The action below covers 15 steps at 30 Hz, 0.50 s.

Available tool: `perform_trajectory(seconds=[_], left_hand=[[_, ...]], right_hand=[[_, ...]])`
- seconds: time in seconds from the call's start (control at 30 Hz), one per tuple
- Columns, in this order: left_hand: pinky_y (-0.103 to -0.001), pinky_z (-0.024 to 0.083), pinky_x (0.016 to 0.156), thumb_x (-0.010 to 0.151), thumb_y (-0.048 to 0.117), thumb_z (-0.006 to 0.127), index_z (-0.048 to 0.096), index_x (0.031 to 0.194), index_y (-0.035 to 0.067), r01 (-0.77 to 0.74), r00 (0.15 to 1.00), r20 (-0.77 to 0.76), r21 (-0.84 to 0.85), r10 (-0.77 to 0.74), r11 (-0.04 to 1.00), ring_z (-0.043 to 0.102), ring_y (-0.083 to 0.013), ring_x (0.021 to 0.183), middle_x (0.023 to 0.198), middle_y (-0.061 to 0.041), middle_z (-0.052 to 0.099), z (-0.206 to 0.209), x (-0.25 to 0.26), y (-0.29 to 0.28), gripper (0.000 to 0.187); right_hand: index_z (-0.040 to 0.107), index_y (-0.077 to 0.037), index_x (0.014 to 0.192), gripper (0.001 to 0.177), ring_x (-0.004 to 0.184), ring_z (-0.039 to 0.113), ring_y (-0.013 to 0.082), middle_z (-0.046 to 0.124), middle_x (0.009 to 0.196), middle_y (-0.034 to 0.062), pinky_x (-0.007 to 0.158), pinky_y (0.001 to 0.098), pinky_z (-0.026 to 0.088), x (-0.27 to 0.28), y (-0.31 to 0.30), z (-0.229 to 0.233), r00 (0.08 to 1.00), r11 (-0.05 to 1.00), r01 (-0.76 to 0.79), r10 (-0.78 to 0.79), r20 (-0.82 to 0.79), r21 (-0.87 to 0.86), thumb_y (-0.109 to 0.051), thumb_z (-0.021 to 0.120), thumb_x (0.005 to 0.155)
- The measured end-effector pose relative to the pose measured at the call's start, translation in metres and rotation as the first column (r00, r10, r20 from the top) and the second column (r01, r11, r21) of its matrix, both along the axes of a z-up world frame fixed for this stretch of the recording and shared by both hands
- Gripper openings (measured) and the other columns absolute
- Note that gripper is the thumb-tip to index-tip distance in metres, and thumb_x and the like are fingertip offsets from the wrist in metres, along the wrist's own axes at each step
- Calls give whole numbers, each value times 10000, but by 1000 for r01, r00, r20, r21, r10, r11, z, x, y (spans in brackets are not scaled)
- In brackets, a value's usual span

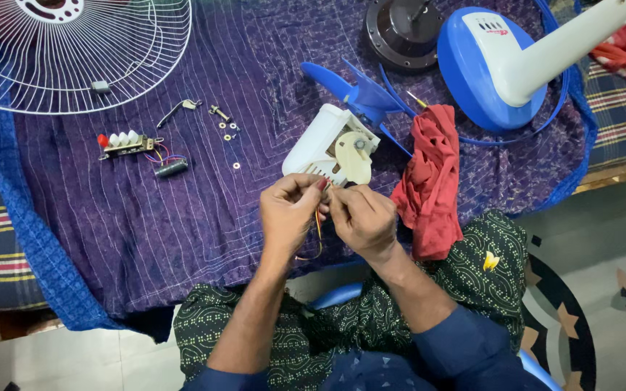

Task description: The person cleans the fan motor housing with a red cloth, then manipulates internal wires and components. They reattach the blue fan blades to the motor and connect the motor assembly to the fan stand base.

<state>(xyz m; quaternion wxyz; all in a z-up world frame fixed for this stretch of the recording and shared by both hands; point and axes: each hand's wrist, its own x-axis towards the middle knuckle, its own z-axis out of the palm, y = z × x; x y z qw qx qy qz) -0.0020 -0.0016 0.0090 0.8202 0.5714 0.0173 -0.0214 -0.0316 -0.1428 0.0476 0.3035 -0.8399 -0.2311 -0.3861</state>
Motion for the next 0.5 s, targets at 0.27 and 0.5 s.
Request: perform_trajectory(seconds=[0.27,0.5], left_hand=[[-204,521,592,938,27,611,784,1109,14,-16,973,224,323,-60,946,631,-26,679,779,-23,740,17,-7,-3,244],[-221,526,504,942,42,613,776,1081,31,71,991,94,204,-92,976,645,-63,561,739,-32,715,21,1,-4,214]], right_hand=[[681,-17,965,135,678,692,278,695,843,115,593,364,531,-1,1,12,1000,1000,20,-21,-10,-17,-10,790,887],[669,-25,1054,202,768,710,262,697,901,118,672,366,573,-8,-8,22,999,994,33,-34,6,108,-10,791,894]])
